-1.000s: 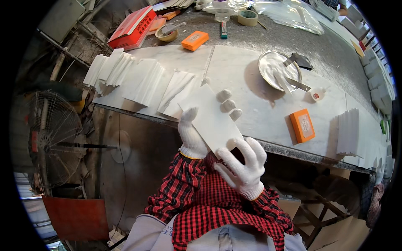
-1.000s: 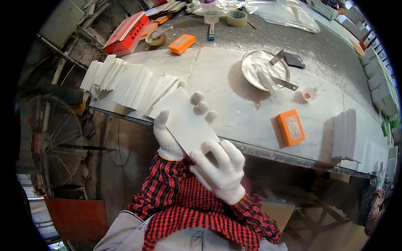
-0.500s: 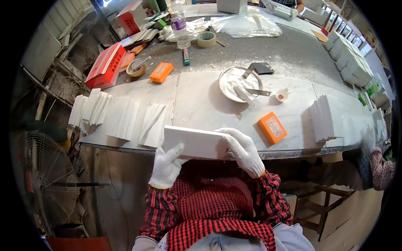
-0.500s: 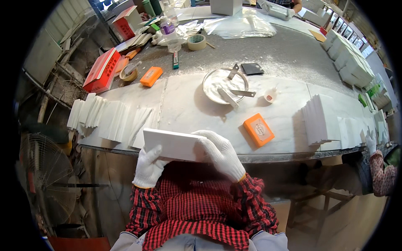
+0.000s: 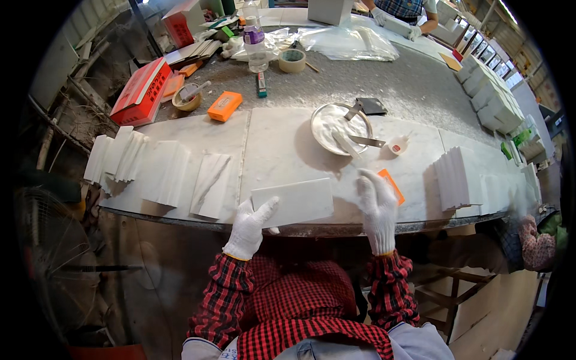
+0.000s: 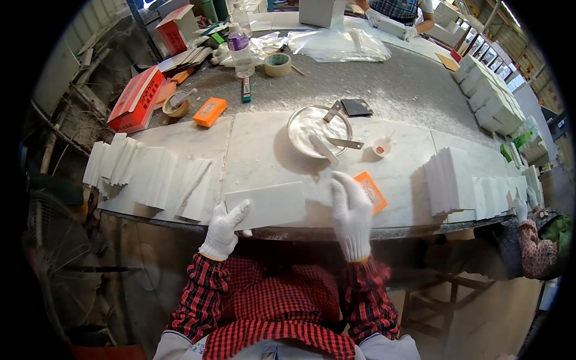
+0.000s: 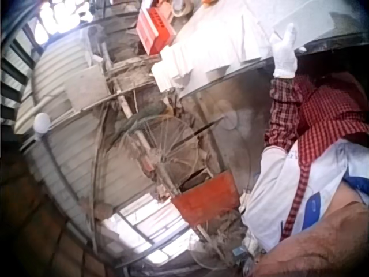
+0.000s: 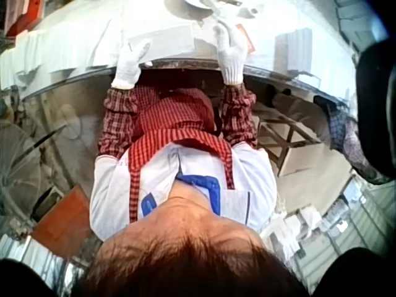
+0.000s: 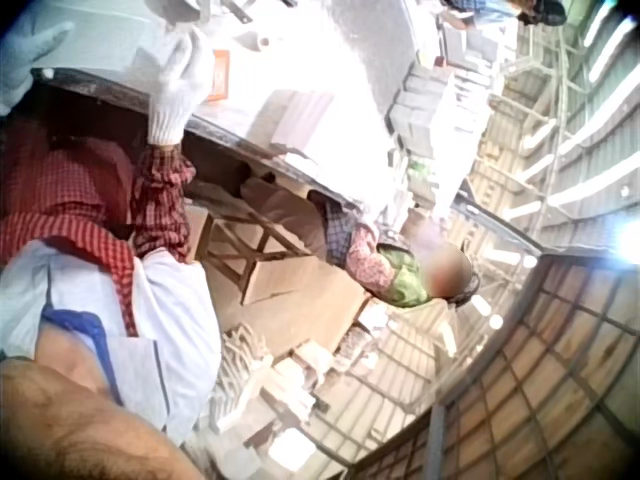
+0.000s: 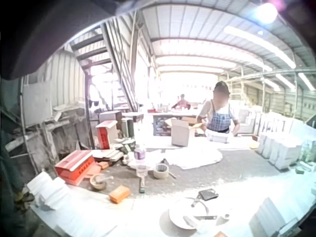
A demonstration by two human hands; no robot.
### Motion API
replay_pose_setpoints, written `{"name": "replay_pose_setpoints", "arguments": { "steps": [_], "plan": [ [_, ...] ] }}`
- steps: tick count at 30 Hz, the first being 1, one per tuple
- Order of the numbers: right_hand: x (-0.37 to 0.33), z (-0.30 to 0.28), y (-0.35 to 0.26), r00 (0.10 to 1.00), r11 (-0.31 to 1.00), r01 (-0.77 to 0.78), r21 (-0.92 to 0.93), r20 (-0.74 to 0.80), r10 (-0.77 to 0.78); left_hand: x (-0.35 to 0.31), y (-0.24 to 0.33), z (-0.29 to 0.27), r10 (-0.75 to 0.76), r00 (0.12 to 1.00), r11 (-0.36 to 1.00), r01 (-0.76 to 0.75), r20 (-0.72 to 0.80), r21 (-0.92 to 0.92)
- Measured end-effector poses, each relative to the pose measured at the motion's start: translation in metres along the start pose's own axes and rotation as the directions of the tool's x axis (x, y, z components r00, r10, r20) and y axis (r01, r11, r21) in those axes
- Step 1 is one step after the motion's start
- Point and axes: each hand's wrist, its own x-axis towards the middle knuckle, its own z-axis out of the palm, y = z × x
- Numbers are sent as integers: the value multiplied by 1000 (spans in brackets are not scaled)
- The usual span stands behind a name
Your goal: The person picks up white foam blocks, applies a white paste to edges using a metal spreader, and smooths the edges with an orange sanding block. The person stacks finished blocks on the table while coworkers work nearby.
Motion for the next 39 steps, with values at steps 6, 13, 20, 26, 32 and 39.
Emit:
{"name": "replay_pose_setpoints", "arguments": {
  "steps": [6,13,20,26,32,39],
  "plan": [
    [-3,-35,37,960,675,182,-715,-20,-281,4,-1,6,45,996,998,-40,-77,55],
    [-4,-25,52,976,790,194,-582,34,-215,-1,-15,5,69,994,989,-57,-83,137],
    [-26,41,-43,894,830,440,-344,86,-439,-9,-39,0,248,968,964,-243,-42,112],
    [-31,61,-50,866,783,500,-371,200,-458,-6,-43,-6,263,965,929,-254,3,268],
    [-3,19,-16,936,800,310,-515,17,-351,-11,-44,-4,200,980,975,-199,5,102],
    [-4,30,-90,804,764,572,-299,385,-452,-8,-48,-12,518,826,649,-548,221,527]
  ]
}}
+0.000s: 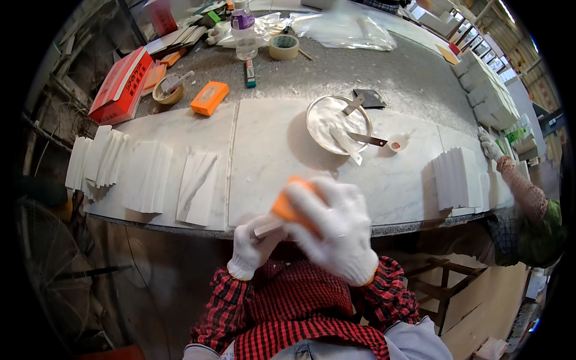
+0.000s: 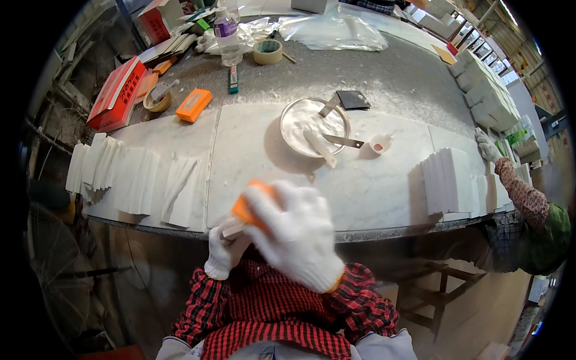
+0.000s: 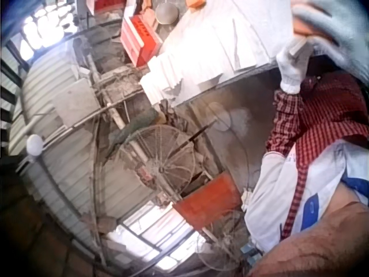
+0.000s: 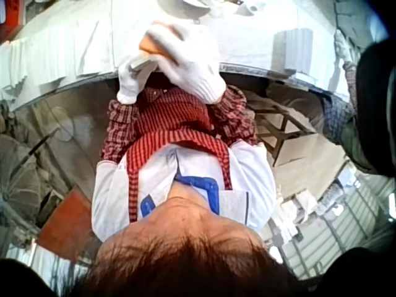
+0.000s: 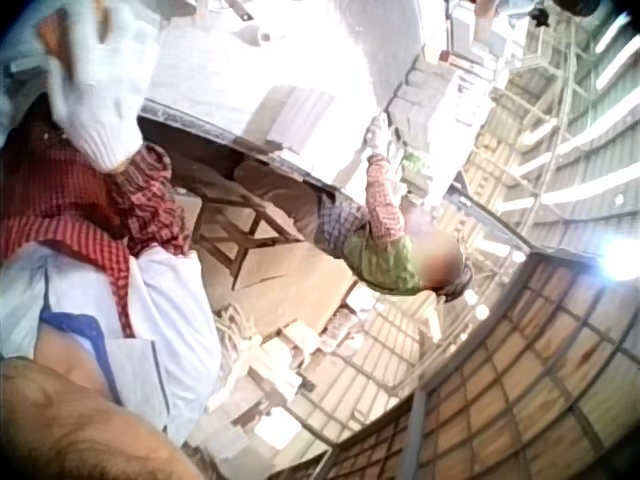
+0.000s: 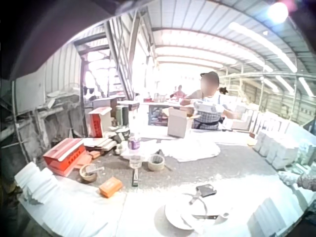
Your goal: The person picks up white foam blocks, applies a white paste to edges using a metal spreader, and smooths the edges with an orange sanding block. The person stacks finished blocks on the table while coworkers work nearby.
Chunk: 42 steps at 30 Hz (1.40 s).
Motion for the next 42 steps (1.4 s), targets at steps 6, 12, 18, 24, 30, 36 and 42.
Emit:
{"name": "replay_pose_setpoints", "arguments": {
  "steps": [6,12,18,24,30,36,42],
  "plan": [
    [5,-23,22,958,999,-34,8,286,30,4,-7,9,163,986,970,-167,-41,-176],
    [4,-8,-2,972,999,1,-42,234,9,-1,-5,7,11,1000,964,-10,5,-266],
    [5,-33,53,913,945,-216,-244,293,284,-8,-9,4,-39,999,901,39,10,-433],
    [-37,-37,100,947,831,-280,-481,3,321,10,6,-3,-391,891,725,453,231,-519],
    [-19,-2,-18,991,992,129,-9,35,-129,15,45,-25,-409,869,740,494,279,-456],
    [-56,-5,5,991,986,135,-98,27,-133,19,65,-33,-468,840,597,530,275,-602],
    [-92,-44,27,1000,976,11,-219,18,-7,11,48,-20,-572,755,493,628,319,-602]
  ]
}}
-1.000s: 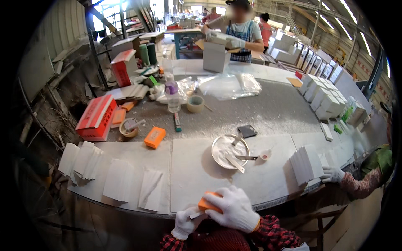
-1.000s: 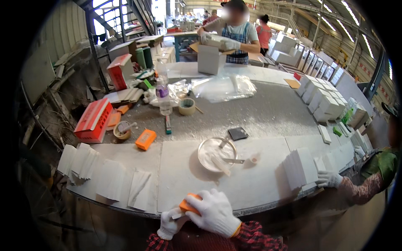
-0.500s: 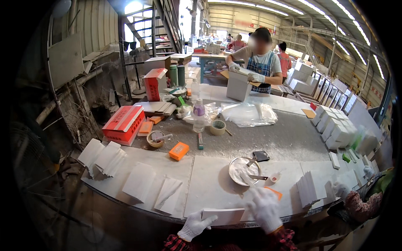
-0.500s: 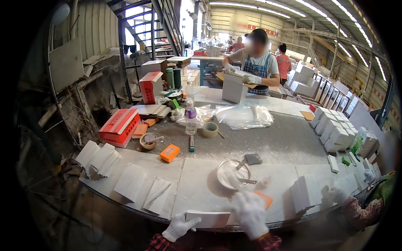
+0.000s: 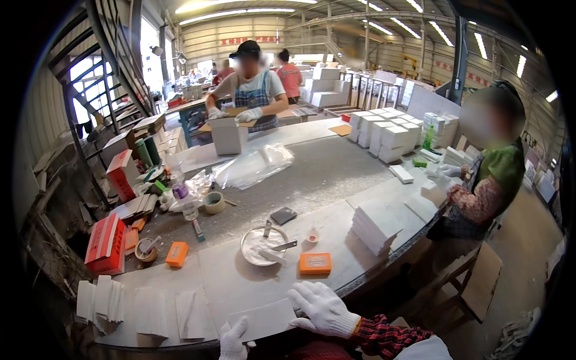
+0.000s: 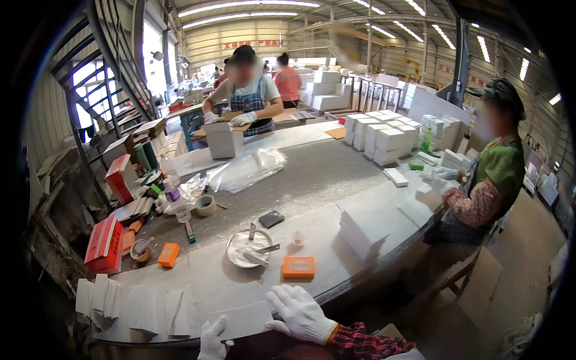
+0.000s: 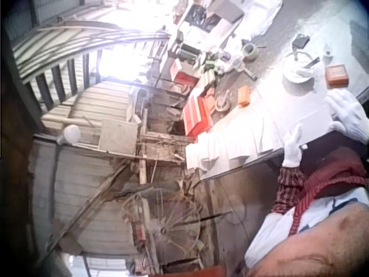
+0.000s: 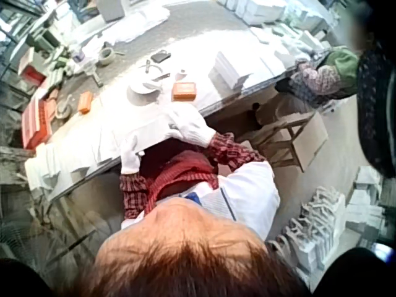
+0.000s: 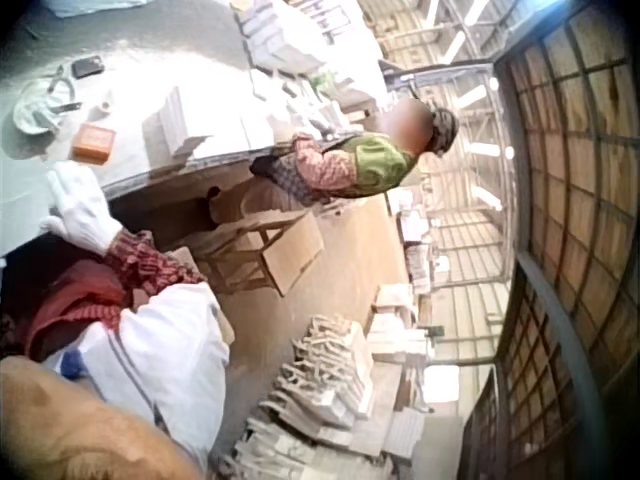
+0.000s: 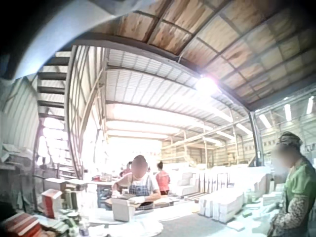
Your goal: The person picks up white foam blocks, applies a white paste to edges using a metal spreader, and smooths the edges with an orange sanding block. The person stacks finished blocks on the table while coworkers work nearby.
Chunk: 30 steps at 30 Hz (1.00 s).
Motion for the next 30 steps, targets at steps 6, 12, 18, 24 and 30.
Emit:
{"name": "replay_pose_setpoints", "arguments": {
  "steps": [6,12,18,24,30],
  "plan": [
    [5,-27,-19,983,979,151,139,87,-163,-12,14,43,-16,994,992,3,104,126],
    [-3,-40,-9,991,982,51,183,111,-72,-7,5,52,63,967,983,-18,246,-182],
    [-34,-88,66,839,887,-447,-115,-398,371,-11,23,-40,758,652,390,-441,-10,809],
    [-65,-109,174,664,605,-733,-312,-525,533,-7,13,-108,778,627,-6,90,-52,996],
    [-46,-98,218,682,610,-725,-320,-450,576,8,-3,-126,723,651,89,244,-230,966]
  ]
}}
